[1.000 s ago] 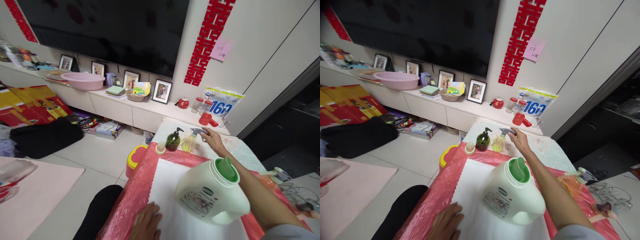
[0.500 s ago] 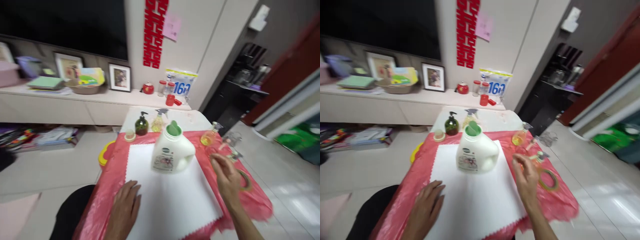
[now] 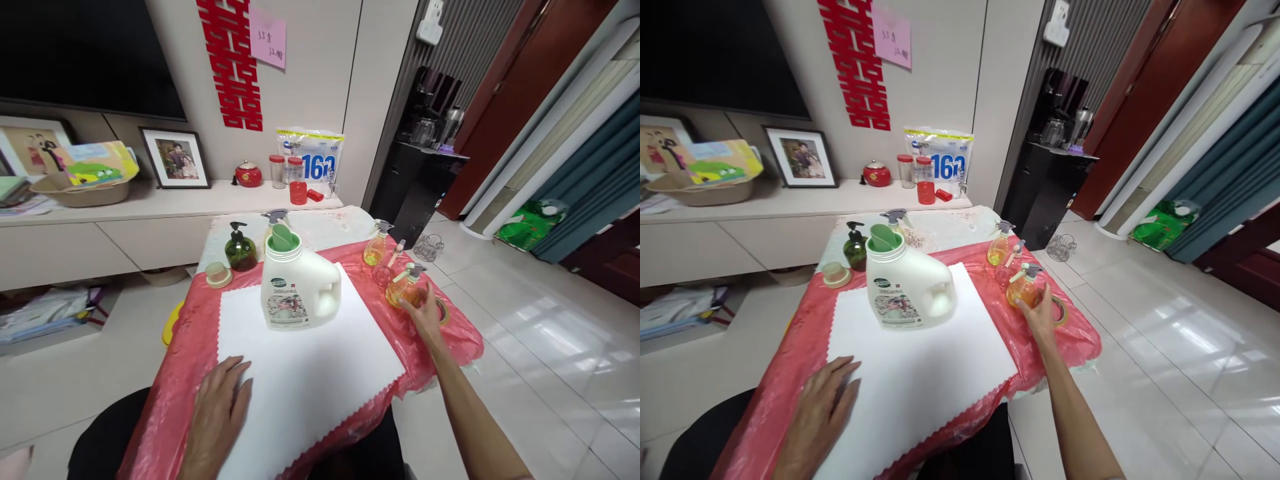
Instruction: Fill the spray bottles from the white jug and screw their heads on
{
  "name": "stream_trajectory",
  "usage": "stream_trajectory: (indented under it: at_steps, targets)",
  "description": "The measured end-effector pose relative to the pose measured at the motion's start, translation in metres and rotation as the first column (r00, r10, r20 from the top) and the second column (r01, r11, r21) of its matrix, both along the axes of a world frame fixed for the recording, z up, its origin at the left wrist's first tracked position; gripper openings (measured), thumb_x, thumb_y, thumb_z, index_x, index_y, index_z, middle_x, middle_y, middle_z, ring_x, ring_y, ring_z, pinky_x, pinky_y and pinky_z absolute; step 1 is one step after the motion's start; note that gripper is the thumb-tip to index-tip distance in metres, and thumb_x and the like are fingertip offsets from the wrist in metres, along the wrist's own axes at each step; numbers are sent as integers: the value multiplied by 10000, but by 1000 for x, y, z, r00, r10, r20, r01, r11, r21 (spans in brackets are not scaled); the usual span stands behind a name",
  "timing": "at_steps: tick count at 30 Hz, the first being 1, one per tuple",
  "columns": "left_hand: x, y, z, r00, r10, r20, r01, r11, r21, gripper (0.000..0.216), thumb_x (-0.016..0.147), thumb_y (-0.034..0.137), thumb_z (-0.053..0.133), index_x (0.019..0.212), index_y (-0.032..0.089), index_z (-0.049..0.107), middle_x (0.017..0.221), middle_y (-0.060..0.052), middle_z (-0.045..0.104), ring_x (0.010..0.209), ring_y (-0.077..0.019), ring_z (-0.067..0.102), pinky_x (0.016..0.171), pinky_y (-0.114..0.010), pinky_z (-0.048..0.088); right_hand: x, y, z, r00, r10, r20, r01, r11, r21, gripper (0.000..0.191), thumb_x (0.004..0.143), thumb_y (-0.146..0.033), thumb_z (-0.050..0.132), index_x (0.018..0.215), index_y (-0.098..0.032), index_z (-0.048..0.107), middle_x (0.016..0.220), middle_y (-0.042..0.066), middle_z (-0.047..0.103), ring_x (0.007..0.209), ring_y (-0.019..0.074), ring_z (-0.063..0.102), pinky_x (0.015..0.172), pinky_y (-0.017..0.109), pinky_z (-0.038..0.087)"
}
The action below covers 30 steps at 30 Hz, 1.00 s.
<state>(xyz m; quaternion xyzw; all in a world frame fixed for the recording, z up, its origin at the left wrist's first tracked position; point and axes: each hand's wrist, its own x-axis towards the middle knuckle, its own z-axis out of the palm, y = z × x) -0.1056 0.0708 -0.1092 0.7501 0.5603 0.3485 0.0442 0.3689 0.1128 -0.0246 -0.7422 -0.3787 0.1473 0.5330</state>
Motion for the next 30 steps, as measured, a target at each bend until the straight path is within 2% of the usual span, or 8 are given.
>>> stream_trajectory:
  at_steps: [5, 10, 13, 17, 20, 24, 27, 30]
  targets:
    - [-2, 1, 1, 1000, -4, 6, 4, 1000, 5, 313, 951, 420, 504, 1125, 232, 685, 1176, -107, 713, 1093, -298, 658, 964, -475, 508, -5, 26, -12, 1000, 14, 7, -14, 1000, -3, 1306, 528, -483, 867, 1603, -198, 183, 1394, 156, 583, 1238, 357, 589, 1092, 520, 434]
    - [-2, 0, 3, 999, -15, 38, 15, 1000, -14, 309, 940, 442, 539, 1081, 230, 714, 1177, -106, 715, 1102, -309, 663, 962, -493, 526, -14, 22, 0, 999, -27, -37, 30, 997, 73, 990, 534, -494, 851, 1394, -183, 475, 1277, 149, 642, 1163, 360, 609, 1083, 540, 426]
    - [-3, 0, 3, 996, 7, 94, -3, 999, -35, 314, 929, 479, 562, 1034, 240, 735, 1161, -101, 722, 1096, -304, 671, 956, -489, 545, -25, 9, 17, 992, 80, -94, -65, 985, 158, 746, 592, -519, 831, 1216, -206, 568, 1153, 99, 686, 1046, 305, 656, 1006, 487, 503]
    - [-8, -2, 5, 987, -7, 162, 12, 999, -31, 310, 945, 481, 549, 1001, 243, 740, 1051, -77, 757, 1045, -285, 706, 939, -471, 576, -51, -18, 37, 942, 287, -172, -247, 943, 222, 688, 643, -494, 844, 1218, -216, 589, 1185, 97, 698, 1071, 296, 670, 977, 470, 535]
    - [-8, -4, 10, 989, -36, 147, 36, 999, 0, 293, 974, 418, 507, 1010, 237, 734, 1003, -68, 776, 1004, -272, 731, 894, -442, 604, -77, -40, 47, 848, 456, -270, -394, 883, 254, 717, 635, -431, 876, 1259, -216, 596, 1203, 113, 703, 1127, 318, 665, 968, 471, 549]
    - [6, -10, 31, 984, -177, 17, 176, 984, 18, 240, 955, 293, 515, 982, 245, 749, 964, -66, 795, 961, -278, 750, 852, -434, 617, -111, -61, 55, 601, 642, -476, -562, 763, 320, 824, 599, -336, 905, 1341, -251, 558, 1329, 112, 652, 1228, 336, 619, 1015, 488, 528]
    - [23, -21, 62, 967, -244, 69, 246, 969, -26, 267, 952, 252, 499, 988, 251, 764, 968, -82, 797, 883, -258, 756, 807, -392, 622, -135, -69, 54, 477, 705, -524, -660, 682, 317, 910, 564, -374, 917, 1380, -253, 532, 1380, 126, 621, 1275, 348, 585, 1056, 500, 496]
    - [39, -32, 106, 929, -165, 332, 219, 967, -133, 257, 941, 310, 573, 1109, 252, 758, 1099, -113, 782, 1036, -268, 736, 929, -375, 593, -158, -74, 48, 333, 764, -552, -769, 559, 311, 964, 524, -382, 926, 1389, -261, 519, 1419, 132, 592, 1294, 355, 569, 1061, 500, 486]
